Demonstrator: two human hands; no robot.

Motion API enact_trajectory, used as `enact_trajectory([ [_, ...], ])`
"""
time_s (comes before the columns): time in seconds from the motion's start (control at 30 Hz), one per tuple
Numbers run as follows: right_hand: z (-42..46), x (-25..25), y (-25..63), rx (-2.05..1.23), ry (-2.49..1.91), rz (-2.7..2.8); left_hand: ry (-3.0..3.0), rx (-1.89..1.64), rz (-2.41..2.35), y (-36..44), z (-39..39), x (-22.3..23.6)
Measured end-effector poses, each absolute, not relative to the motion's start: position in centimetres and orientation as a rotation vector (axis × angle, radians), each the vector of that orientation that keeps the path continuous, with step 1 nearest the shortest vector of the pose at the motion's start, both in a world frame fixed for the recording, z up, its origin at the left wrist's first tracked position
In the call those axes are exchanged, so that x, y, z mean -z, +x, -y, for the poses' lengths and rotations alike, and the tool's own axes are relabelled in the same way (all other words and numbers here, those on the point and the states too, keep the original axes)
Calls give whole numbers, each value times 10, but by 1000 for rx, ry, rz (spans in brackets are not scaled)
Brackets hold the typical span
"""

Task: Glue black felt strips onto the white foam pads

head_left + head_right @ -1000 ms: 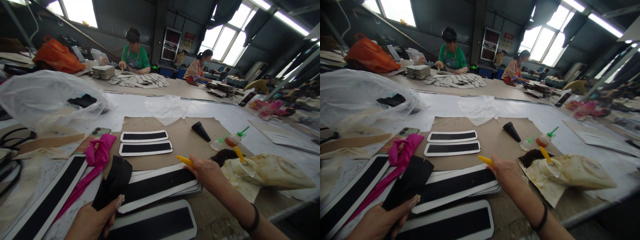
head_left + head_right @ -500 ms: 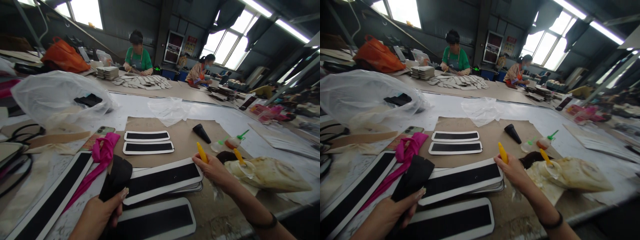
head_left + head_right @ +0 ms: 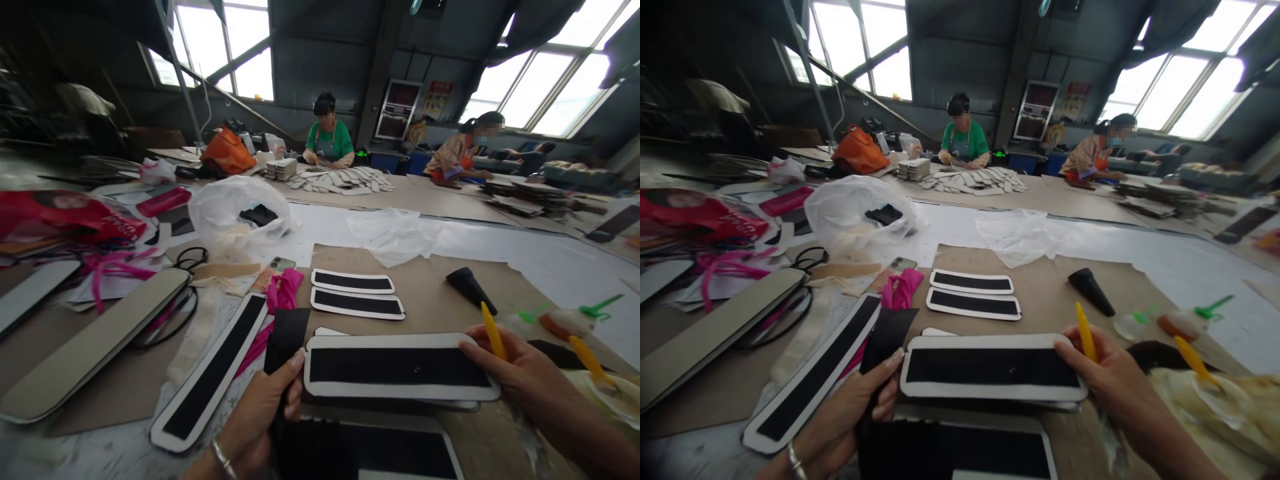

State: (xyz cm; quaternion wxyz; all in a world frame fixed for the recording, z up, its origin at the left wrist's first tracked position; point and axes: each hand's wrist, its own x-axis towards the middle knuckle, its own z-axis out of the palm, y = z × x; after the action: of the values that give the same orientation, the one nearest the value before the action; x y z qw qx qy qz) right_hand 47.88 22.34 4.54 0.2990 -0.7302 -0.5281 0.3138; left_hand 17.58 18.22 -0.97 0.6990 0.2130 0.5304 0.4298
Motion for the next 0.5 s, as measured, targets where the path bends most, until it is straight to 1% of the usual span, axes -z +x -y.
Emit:
enact_trajectory([
  [0.2, -213, -49, 464, -902, -1869, 1283, 525, -998, -1136, 167, -178, 9],
  [0.4, -196, -48, 449, -1127, -1708, 1154, 425, -1037, -1168, 159, -167, 3],
  [0.5, -186, -43, 447, -1176, -1757, 1149, 417, -1005, -1182, 155, -164, 0],
])
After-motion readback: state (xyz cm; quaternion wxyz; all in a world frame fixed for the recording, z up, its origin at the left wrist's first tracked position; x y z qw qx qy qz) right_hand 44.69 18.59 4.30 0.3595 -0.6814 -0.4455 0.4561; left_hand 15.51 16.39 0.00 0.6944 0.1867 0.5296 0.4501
